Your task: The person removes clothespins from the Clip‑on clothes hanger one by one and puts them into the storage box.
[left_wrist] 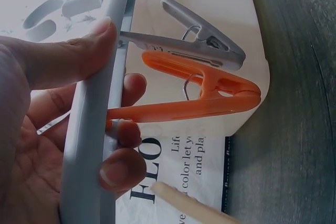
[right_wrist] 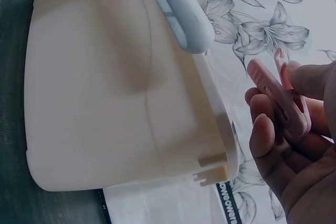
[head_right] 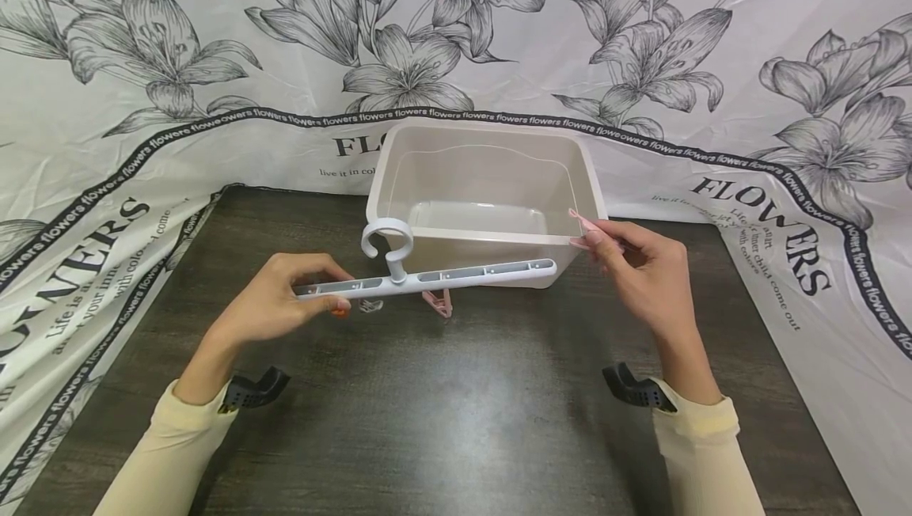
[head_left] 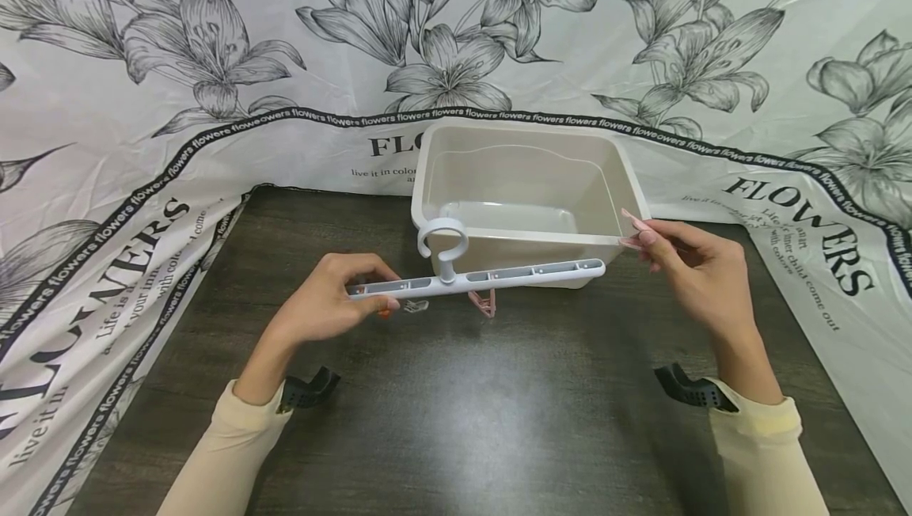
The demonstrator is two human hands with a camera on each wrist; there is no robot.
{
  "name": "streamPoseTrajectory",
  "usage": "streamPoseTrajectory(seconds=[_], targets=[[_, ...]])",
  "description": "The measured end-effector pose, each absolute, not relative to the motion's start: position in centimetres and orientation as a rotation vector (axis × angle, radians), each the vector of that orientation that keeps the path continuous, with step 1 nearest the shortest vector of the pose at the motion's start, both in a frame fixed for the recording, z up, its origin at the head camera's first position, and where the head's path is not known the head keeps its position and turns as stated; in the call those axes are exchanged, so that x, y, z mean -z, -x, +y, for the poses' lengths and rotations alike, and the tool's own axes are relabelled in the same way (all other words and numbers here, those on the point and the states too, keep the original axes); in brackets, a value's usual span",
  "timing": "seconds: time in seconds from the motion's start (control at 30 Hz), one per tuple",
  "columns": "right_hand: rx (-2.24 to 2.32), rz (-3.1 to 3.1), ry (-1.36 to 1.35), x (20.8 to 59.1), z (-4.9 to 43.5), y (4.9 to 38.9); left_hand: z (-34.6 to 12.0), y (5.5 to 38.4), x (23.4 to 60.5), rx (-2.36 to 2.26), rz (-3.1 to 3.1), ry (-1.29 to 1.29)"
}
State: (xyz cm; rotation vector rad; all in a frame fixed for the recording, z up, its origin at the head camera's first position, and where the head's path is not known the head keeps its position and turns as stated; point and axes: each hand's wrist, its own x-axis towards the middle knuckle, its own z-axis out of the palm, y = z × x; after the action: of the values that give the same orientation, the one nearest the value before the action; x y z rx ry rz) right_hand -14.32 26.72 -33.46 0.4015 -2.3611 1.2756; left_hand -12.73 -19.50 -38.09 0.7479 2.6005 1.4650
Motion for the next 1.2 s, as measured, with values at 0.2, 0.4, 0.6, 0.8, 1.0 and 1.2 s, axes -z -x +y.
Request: streamPoseTrajectory(seconds=[0.2,0.4,0.6,0.8,1.0,1.2], targets=[[-1.267,-2.379,-0.379,33.0,26.5,15.3,-19.4,12.7,38.0,-1.469,2.585,-0.754],[-1.249,-2.419,-0.392,32.5,26.3,16.3,-19.4,12.6,38.1,-1.464,2.584,-0.745],[-1.283,-2.451,-0.415,32.0,26.1,17.1,-19.4,12.6,38.1,-1.457,2.581,-0.75],[-1.255,-2.507,-0.428,31.7,26.0,18.1,-19.3,12.5,38.0,-1.453,2.576,-0.754],[-1.166,-2.614,-0.415,31.1,25.5,18.9,-19.3,12.5,37.9,-1.446,2.579,-0.752],[-1.078,-2.685,-0.399,30.7,24.9,20.1,-19.3,12.5,38.0,-1.445,2.58,-0.759]])
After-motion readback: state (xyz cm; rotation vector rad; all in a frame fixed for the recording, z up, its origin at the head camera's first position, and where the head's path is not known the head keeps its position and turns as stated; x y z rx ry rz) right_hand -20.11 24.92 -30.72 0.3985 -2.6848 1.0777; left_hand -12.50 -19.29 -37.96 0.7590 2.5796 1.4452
